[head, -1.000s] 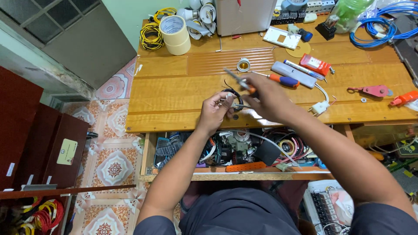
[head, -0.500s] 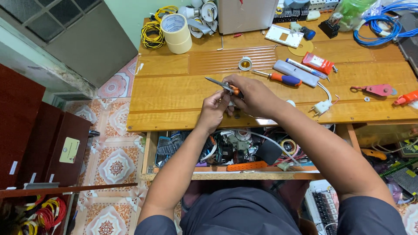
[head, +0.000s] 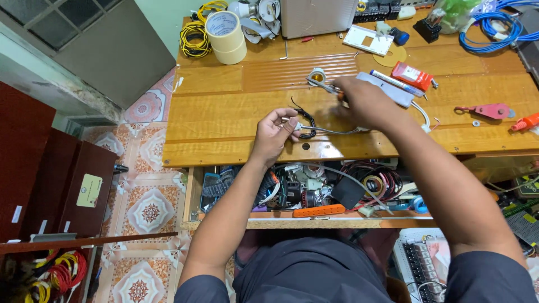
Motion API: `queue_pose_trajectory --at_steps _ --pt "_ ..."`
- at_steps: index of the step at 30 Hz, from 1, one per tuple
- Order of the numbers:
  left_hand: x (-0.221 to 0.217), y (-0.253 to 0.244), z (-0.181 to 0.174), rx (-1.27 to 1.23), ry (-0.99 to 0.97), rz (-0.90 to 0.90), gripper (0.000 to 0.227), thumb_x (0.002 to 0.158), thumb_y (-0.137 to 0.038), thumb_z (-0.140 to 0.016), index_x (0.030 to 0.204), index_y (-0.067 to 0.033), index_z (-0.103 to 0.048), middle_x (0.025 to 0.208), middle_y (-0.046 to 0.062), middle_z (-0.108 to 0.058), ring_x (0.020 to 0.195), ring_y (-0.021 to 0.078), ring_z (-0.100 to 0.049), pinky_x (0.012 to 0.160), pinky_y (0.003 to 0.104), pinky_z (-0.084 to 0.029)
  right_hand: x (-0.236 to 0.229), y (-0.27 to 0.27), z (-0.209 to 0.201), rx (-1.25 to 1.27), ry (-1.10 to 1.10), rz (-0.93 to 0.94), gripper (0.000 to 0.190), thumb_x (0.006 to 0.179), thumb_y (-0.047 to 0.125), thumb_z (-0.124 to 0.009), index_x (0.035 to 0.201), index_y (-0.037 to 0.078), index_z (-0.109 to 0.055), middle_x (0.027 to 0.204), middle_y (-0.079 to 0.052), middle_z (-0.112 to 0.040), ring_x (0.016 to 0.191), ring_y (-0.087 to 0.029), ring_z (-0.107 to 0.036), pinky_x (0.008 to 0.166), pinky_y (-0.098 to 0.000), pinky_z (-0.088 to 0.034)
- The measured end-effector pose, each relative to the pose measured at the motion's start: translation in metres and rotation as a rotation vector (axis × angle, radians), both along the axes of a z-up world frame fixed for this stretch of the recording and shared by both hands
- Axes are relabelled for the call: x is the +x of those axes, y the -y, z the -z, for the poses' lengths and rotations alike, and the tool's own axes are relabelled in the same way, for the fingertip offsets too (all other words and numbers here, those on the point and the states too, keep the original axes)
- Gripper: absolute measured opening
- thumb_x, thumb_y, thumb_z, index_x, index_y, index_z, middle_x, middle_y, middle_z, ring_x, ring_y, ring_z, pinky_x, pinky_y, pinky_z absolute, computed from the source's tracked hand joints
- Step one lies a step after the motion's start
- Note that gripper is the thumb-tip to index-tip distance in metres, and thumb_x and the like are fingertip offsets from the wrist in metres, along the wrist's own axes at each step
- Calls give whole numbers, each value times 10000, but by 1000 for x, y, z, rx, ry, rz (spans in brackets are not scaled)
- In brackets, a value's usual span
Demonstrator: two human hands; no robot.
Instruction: Wiring an electrical plug by stripping wires and connecting them to terminals
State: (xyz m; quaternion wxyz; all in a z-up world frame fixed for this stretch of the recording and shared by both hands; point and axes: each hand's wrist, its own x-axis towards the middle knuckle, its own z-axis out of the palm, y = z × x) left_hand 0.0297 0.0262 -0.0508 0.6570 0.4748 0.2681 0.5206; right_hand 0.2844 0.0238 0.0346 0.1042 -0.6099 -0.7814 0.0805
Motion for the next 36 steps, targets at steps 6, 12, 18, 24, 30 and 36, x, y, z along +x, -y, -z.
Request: queue_pose_trajectory --at_steps 6,12,18,24,30,36 --pt "-4 -4 -1 36 -9 65 300 955 -134 -763 1188 27 -665 979 113 -662 760 158 -741 656 251 -680 25 -1 14 -79 170 15 447 887 219 -704 1306 98 -606 1063 -183 -702 977 -454 -715 805 -585 -574" --pt "-8 -6 -4 61 30 94 313 967 -143 -749 1222 19 -668 980 97 -655 793 168 -747 703 285 -690 36 7 -1 -85 -74 73 427 922 260 -684 1277 69 -540 1059 -241 -660 1037 -510 -661 817 -629 -539" --pt "-10 -5 -8 86 55 85 296 992 -168 -712 1209 25 -655 970 115 -675 785 181 -754 705 289 -694 -1 57 -74 -127 -36 93 535 980 263 -581 1461 63 -460 1164 -268 -655 1038 -530 -661 810 -642 -545" --pt "-11 -3 -9 117 91 78 327 988 -178 -721 1219 42 -647 958 148 -687 777 203 -763 686 301 -695 -19 84 -67 59 239 -73 536 941 104 -498 1472 39 -504 1271 -251 -611 1125 -501 -662 854 -575 -587" --pt "-9 -2 -6 154 96 49 331 973 -164 -741 1211 51 -657 996 135 -686 807 166 -740 707 274 -681 -35 93 -56 371 645 -142 334 1057 183 -409 1340 187 -585 1108 -85 -634 1034 -300 -685 762 -369 -446" --pt "-10 5 -13 167 89 49 332 976 -173 -742 1212 44 -659 1034 134 -686 834 163 -736 739 277 -679 -38 89 -43 558 661 -195 345 983 240 -472 1303 196 -592 1035 -55 -581 972 -271 -647 737 -360 -395"
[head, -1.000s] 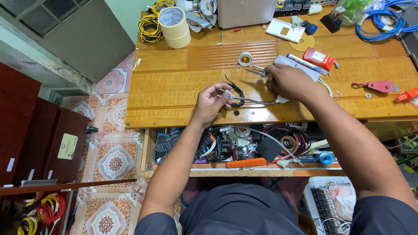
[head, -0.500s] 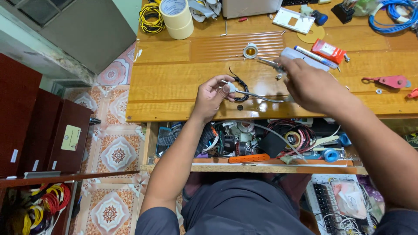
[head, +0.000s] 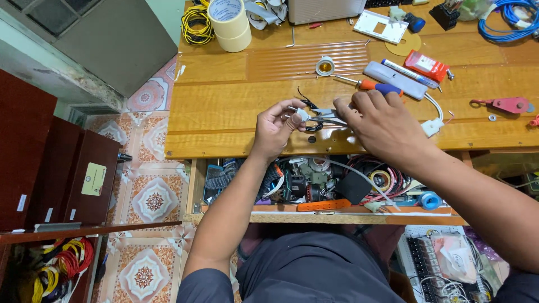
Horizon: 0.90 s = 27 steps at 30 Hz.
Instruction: Wiring an electrical plug by stripping wires and connecting them to terminals
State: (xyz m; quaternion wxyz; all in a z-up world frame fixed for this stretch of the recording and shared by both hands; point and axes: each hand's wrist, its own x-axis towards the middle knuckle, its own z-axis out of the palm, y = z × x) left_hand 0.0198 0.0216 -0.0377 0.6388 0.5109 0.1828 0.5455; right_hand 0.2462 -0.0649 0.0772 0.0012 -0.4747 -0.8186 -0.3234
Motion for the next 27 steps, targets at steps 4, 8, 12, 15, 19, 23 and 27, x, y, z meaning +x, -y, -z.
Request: queue_pose_trajectory --at_steps 4,8,12,15,19,23,27 --pt "1 0 -1 7 13 -4 330 973 -160 -745 1211 52 -658 972 137 -690 832 181 -745 744 291 -677 1 -2 2 -25 -32 -26 314 1038 246 -442 1303 215 -608 1045 -48 -594 965 -263 -653 742 -355 -390" --pt "1 0 3 0 28 -3 328 974 -155 -741 1208 59 -656 946 133 -686 823 188 -749 743 309 -678 -1 -1 5 27 -30 -47 247 1032 248 -470 1229 210 -615 1016 -57 -577 906 -262 -618 725 -362 -364" --pt "0 5 -10 3 23 -6 333 981 -161 -730 1218 57 -646 908 135 -690 812 178 -737 759 311 -671 3 -5 10 22 -58 -67 251 1013 244 -481 1220 193 -615 1011 -75 -580 874 -276 -610 720 -377 -358" --pt "-1 2 -1 22 27 8 299 995 -134 -706 1202 73 -643 919 141 -688 807 162 -731 744 307 -673 6 -7 14 -206 -60 -1 342 1022 254 -425 1322 176 -571 1018 -64 -581 851 -260 -616 709 -367 -381" --pt "-3 2 -9 45 18 34 285 995 -143 -705 1177 69 -648 906 141 -680 781 159 -727 714 285 -668 12 -9 16 -336 -128 -12 348 1017 290 -451 1308 139 -569 1023 -75 -581 883 -272 -640 728 -364 -432" --pt "-7 6 -26 134 -31 77 286 964 -163 -750 1145 50 -687 984 141 -682 834 157 -716 743 298 -663 14 -9 3 -651 -367 -2 317 965 226 -510 1240 79 -567 980 -135 -607 886 -371 -682 724 -434 -514" --pt "-9 6 -26 174 30 174 321 955 -171 -757 1150 71 -680 1058 183 -669 869 209 -728 755 331 -666 12 -10 -15 -870 -528 -6 286 930 189 -542 1183 57 -535 917 -184 -631 791 -476 -689 679 -543 -543"
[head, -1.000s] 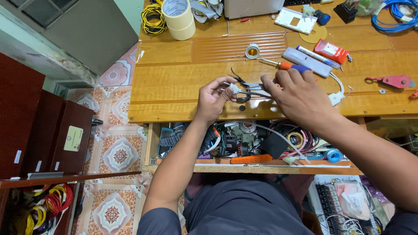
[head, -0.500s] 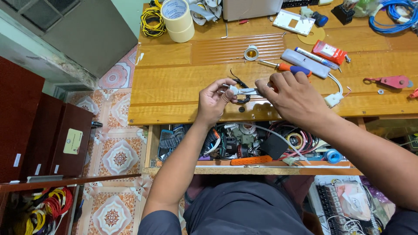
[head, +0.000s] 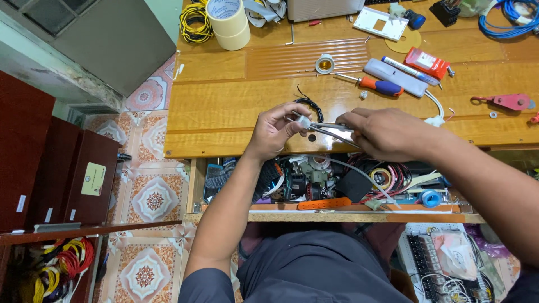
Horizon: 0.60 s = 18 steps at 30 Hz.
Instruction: Wiring an electrical plug by stripping wires and connecting them to terminals
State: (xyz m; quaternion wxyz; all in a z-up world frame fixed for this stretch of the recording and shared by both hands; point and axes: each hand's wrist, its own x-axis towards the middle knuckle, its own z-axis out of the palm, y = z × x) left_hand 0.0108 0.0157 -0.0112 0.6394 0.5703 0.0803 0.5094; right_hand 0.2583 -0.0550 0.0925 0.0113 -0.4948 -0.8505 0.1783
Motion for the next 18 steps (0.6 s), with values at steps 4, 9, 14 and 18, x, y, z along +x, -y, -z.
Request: queue_pose_trajectory --at_steps 4,9,14,18 --pt "-15 3 -18 108 -105 127 347 1010 -349 -698 1189 -52 -680 1209 139 -644 1083 226 -651 865 338 -669 13 -6 -14 -202 -19 -74 216 952 233 -536 1155 164 -556 942 -76 -647 744 -332 -640 700 -468 -460" --pt "-18 1 -11 182 -25 158 201 1018 -233 -711 1176 -109 -707 1223 94 -713 1229 258 -665 1107 387 -551 4 -4 -38 -676 -183 152 281 911 202 -596 1169 199 -708 810 -5 -607 652 -163 -504 625 -312 -466" --pt "-11 -3 9 29 156 165 251 962 -169 -740 1136 2 -682 1196 225 -688 1075 310 -701 925 410 -606 15 -9 8 -640 -500 108 395 908 230 -667 1284 108 -681 1020 -29 -692 916 -159 -634 846 -308 -504" --pt "-4 -6 6 -168 259 121 450 931 -164 -760 1214 147 -599 1149 336 -671 889 324 -755 782 416 -669 20 -16 23 -437 -404 253 375 900 213 -658 1270 155 -666 825 -178 -744 697 -325 -770 619 -488 -623"
